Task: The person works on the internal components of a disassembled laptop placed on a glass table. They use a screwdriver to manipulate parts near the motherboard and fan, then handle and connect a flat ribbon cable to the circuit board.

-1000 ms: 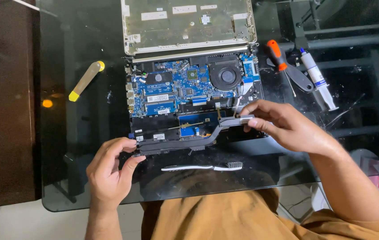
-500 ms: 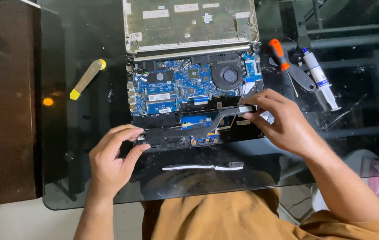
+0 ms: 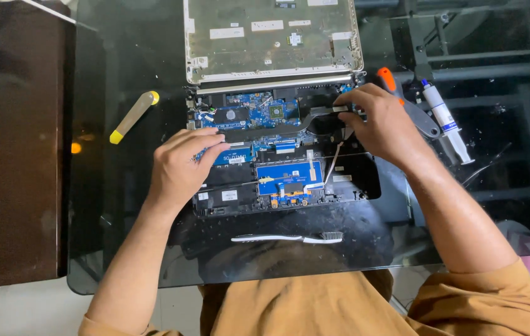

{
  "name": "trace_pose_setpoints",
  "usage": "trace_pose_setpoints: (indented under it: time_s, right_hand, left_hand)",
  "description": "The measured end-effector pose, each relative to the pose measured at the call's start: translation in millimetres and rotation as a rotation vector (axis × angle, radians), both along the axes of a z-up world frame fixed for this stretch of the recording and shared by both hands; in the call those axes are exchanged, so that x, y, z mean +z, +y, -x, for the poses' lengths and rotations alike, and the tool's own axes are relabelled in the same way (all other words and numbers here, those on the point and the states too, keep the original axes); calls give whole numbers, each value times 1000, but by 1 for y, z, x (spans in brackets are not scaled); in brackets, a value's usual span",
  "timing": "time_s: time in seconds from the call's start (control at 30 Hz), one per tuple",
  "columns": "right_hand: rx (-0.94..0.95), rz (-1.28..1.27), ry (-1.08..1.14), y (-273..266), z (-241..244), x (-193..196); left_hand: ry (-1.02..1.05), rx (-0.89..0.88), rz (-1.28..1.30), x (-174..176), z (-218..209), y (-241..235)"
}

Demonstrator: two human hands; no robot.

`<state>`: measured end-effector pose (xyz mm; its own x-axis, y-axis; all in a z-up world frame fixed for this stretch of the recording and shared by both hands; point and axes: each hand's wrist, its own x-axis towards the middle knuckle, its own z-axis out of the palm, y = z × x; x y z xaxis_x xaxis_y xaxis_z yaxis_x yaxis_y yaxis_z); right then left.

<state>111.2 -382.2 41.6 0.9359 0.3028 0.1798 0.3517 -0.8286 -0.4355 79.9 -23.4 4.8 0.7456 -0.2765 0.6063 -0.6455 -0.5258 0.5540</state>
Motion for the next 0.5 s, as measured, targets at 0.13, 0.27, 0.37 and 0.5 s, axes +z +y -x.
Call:
trace_pose_setpoints:
  time_s: [0.13, 0.27, 0.37, 0.5]
  right_hand:
    - [-13, -2, 54, 1, -10, -12]
    - [22, 4, 15, -3, -17, -23]
    - [12, -1, 23, -4, -20, -27]
    - [3, -36, 17, -6, -23, -27]
  left_hand:
    - [-8, 52, -32, -15, -5, 3]
    - [23, 95, -3, -20, -6, 2]
    - [18, 107, -11, -23, -8, 4]
    - [104, 89, 15, -30, -10, 7]
